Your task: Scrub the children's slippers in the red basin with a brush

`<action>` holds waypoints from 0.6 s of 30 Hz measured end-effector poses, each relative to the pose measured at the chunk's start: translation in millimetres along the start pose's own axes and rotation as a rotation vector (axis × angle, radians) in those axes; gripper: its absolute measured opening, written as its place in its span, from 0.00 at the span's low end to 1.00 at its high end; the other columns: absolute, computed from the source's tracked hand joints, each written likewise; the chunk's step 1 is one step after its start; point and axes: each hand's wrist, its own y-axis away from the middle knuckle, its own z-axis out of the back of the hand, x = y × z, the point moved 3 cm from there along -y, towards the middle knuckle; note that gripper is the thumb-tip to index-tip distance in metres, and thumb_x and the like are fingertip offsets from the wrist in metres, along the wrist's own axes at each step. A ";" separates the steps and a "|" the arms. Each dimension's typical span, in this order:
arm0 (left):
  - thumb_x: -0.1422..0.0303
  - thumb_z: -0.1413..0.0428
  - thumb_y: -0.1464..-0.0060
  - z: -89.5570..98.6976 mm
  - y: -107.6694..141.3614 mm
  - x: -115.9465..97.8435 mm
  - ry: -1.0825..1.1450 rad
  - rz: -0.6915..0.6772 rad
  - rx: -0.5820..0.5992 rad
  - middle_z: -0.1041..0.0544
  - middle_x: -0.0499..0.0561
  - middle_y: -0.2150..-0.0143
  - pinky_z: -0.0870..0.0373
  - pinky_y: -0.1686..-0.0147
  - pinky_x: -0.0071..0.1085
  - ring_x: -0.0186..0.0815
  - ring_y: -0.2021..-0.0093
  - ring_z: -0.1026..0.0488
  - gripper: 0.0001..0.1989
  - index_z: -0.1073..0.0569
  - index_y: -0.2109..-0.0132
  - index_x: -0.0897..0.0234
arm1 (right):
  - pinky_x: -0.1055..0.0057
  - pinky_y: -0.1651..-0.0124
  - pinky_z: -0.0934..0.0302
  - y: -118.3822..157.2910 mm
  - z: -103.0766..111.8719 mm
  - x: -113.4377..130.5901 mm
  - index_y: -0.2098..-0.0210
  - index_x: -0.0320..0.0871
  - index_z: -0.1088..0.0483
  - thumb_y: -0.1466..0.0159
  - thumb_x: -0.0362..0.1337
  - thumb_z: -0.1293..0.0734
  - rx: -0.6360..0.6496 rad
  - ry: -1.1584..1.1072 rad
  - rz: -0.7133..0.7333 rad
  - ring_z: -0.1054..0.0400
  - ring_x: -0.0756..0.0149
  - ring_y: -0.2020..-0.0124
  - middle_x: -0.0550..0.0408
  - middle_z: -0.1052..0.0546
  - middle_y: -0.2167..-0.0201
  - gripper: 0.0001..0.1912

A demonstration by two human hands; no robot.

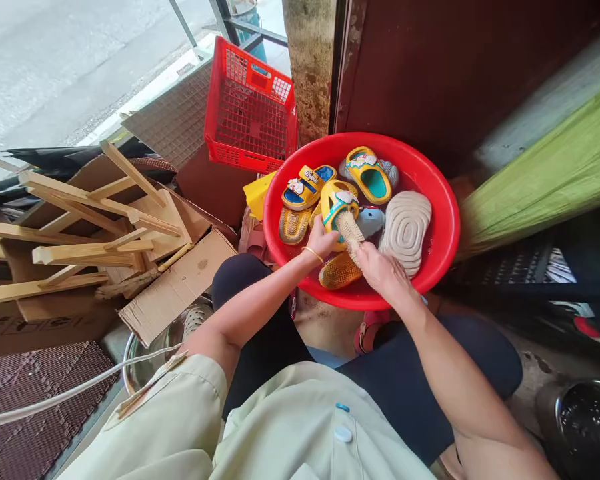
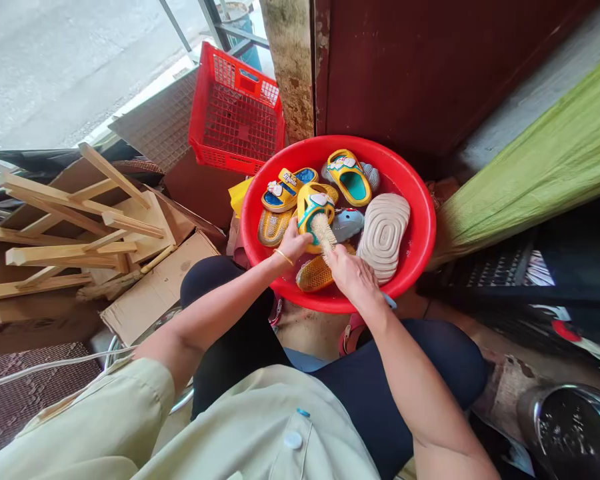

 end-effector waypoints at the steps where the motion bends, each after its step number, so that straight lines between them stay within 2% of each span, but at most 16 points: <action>1: 0.74 0.43 0.54 -0.9 6.9 -0.9 -0.108 -0.048 0.042 0.22 0.52 0.53 0.28 0.45 0.39 0.45 0.50 0.24 0.33 0.34 0.38 0.63 | 0.66 0.60 0.37 -5.7 -0.9 0.9 0.36 0.43 0.32 0.20 0.48 0.52 -0.003 0.015 -0.026 0.20 0.51 0.58 0.40 0.16 0.58 0.27; 4: 0.73 0.43 0.51 -7.4 31.1 -4.3 -0.372 -0.128 0.177 0.22 0.56 0.51 0.30 0.44 0.43 0.50 0.51 0.23 0.34 0.35 0.36 0.64 | 0.63 0.56 0.34 -27.4 -3.5 -1.5 0.38 0.40 0.32 0.20 0.47 0.51 -0.058 0.054 -0.130 0.20 0.50 0.54 0.36 0.17 0.54 0.26; 7: 0.72 0.45 0.48 -18.4 48.1 -8.4 -0.480 -0.166 0.267 0.23 0.60 0.49 0.30 0.45 0.45 0.53 0.51 0.22 0.37 0.41 0.31 0.67 | 0.60 0.53 0.33 -45.0 -5.9 -5.5 0.39 0.36 0.32 0.20 0.43 0.52 -0.117 0.062 -0.208 0.20 0.47 0.51 0.31 0.19 0.52 0.25; 9: 0.72 0.45 0.48 -24.7 50.2 -9.6 -0.507 -0.172 0.292 0.23 0.61 0.51 0.30 0.45 0.46 0.54 0.51 0.22 0.37 0.41 0.31 0.68 | 0.60 0.53 0.33 -50.1 -6.6 -4.7 0.40 0.36 0.32 0.21 0.40 0.52 -0.114 0.054 -0.207 0.21 0.47 0.51 0.31 0.19 0.52 0.24; 14: 0.73 0.42 0.52 -20.1 25.7 -3.4 -0.478 -0.048 0.225 0.23 0.56 0.60 0.28 0.48 0.45 0.51 0.55 0.23 0.30 0.35 0.41 0.66 | 0.65 0.56 0.34 -33.6 -6.8 11.3 0.41 0.36 0.31 0.21 0.40 0.50 -0.060 0.130 -0.027 0.20 0.51 0.53 0.31 0.20 0.49 0.22; 16: 0.75 0.41 0.55 -11.7 10.5 -0.3 -0.368 -0.004 0.151 0.23 0.54 0.61 0.27 0.48 0.43 0.48 0.56 0.23 0.26 0.33 0.45 0.65 | 0.66 0.58 0.35 -16.4 -8.4 16.6 0.42 0.37 0.30 0.21 0.42 0.48 -0.050 0.171 0.041 0.20 0.52 0.55 0.33 0.20 0.50 0.21; 18: 0.77 0.42 0.57 -4.1 -3.4 4.0 -0.168 0.065 0.110 0.24 0.51 0.62 0.26 0.50 0.41 0.44 0.58 0.24 0.25 0.31 0.49 0.64 | 0.68 0.60 0.36 3.7 -11.0 18.6 0.43 0.38 0.29 0.21 0.43 0.46 -0.028 0.193 0.094 0.20 0.53 0.57 0.35 0.19 0.52 0.20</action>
